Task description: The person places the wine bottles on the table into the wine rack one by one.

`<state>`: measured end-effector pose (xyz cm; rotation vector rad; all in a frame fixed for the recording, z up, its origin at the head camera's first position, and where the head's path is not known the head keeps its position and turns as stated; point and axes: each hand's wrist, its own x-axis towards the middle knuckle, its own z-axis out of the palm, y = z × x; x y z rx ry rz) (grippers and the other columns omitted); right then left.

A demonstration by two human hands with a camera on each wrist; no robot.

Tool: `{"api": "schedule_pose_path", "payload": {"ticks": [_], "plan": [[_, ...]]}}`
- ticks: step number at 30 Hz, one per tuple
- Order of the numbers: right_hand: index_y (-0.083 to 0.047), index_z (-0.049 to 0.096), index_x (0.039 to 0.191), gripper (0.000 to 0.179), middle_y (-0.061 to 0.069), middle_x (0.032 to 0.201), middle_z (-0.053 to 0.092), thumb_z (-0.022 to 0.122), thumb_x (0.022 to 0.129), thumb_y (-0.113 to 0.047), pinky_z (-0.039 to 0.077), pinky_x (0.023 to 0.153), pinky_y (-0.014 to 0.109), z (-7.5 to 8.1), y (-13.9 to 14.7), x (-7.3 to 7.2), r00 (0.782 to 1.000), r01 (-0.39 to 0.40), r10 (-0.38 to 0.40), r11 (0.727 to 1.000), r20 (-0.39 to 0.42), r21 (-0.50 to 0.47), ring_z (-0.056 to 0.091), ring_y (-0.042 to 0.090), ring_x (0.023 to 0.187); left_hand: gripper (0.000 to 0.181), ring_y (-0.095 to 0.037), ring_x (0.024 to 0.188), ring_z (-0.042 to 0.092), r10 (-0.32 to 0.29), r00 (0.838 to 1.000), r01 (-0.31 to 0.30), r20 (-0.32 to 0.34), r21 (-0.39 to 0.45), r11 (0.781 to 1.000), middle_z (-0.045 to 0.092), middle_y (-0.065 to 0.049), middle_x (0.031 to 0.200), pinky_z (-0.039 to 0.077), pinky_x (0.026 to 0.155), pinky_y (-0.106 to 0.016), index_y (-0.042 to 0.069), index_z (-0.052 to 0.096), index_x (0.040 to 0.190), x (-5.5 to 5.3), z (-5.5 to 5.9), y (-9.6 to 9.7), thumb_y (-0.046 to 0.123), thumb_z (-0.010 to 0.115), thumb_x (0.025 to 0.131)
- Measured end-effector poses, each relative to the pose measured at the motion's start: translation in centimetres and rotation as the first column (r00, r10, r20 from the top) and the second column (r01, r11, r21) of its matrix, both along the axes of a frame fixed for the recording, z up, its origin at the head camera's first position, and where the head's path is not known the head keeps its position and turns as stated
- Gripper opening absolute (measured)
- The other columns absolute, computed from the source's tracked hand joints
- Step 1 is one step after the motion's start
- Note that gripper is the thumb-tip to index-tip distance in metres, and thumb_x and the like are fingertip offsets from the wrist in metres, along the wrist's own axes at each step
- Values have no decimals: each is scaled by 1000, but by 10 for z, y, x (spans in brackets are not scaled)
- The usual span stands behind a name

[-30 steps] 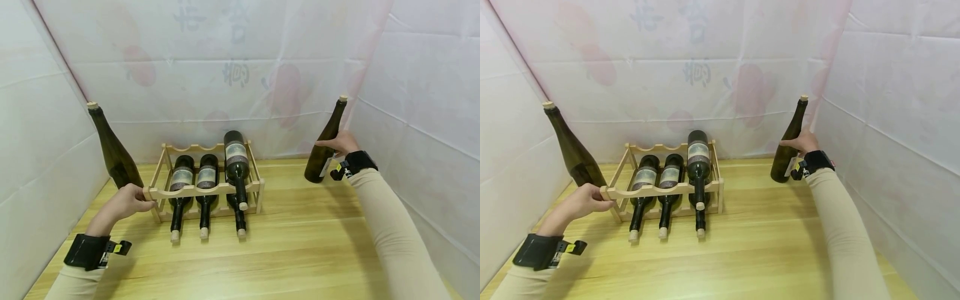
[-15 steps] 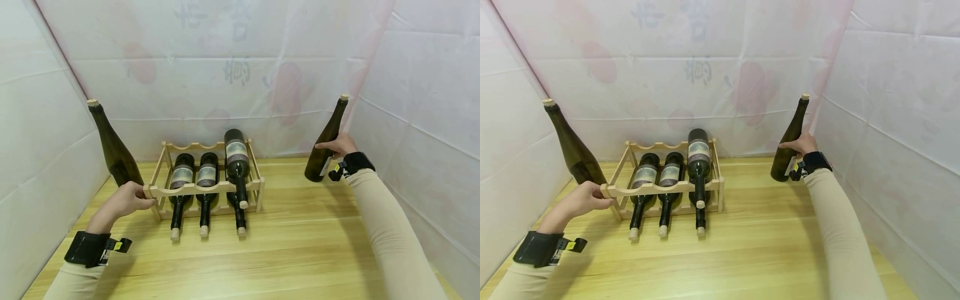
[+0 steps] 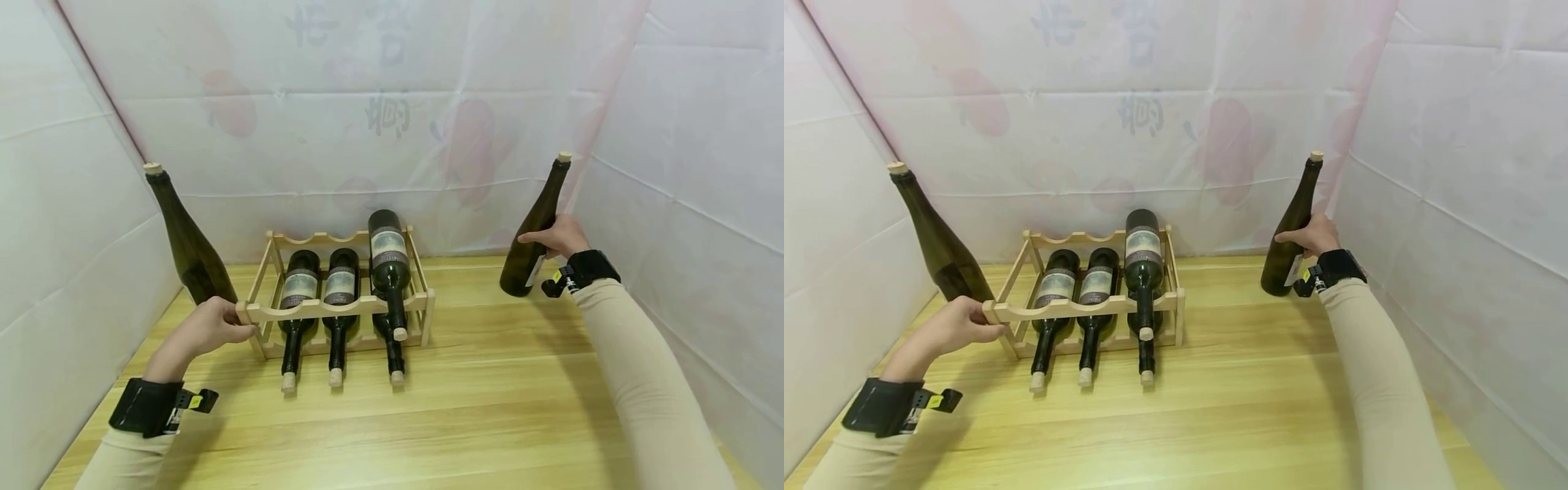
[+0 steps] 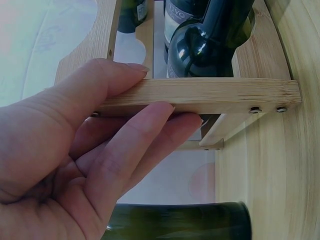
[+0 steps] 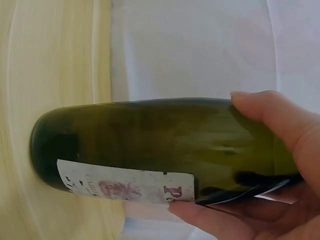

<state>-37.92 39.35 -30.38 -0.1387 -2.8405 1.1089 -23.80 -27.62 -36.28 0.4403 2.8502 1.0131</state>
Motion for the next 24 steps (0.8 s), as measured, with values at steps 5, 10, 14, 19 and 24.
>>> {"api": "schedule_pose_path", "payload": {"ticks": [5, 10, 14, 19, 24], "plan": [[11, 48, 133, 84, 29, 120, 54, 83, 85, -48, 62, 66, 42, 2, -3, 3, 999, -37, 37, 999, 6, 31, 67, 44, 97, 17, -14, 70, 51, -1, 1000, 1, 0, -7, 1000, 78, -13, 83, 41, 65, -31, 0, 80, 91, 0, 0, 0, 16, 75, 93], [10, 47, 136, 88, 33, 125, 54, 83, 83, -51, 62, 69, 43, 4, -10, 6, 998, -63, 62, 994, 18, 92, 66, 47, 103, 18, -15, 72, 52, -9, 1000, 9, 3, -9, 1000, 78, -13, 85, 41, 65, -32, -1, 80, 92, 0, 1, 1, 16, 75, 94], [9, 49, 133, 84, 31, 120, 58, 85, 83, -47, 61, 67, 43, 6, -18, 11, 996, -89, 88, 989, 15, 121, 69, 43, 94, 17, -15, 73, 53, -6, 1000, 6, 21, 0, 1000, 79, -13, 86, 42, 67, -32, 0, 80, 92, 0, -1, 2, 16, 75, 94], [7, 50, 132, 79, 26, 115, 60, 86, 82, -43, 60, 65, 40, 14, -31, 16, 990, -134, 137, 983, -17, 124, 69, 37, 89, 16, -15, 73, 55, -5, 1000, 5, 7, -6, 1000, 79, -13, 85, 43, 67, -32, 0, 80, 92, 0, -1, 1, 16, 76, 93], [3, 49, 137, 80, 25, 122, 62, 86, 83, -43, 61, 72, 42, 27, -43, 21, 985, -171, 174, 980, -20, 98, 68, 38, 101, 17, -16, 75, 58, -1, 1000, 1, 6, -8, 1000, 79, -13, 86, 45, 68, -33, 0, 80, 93, 0, -1, 1, 16, 75, 93]]}}
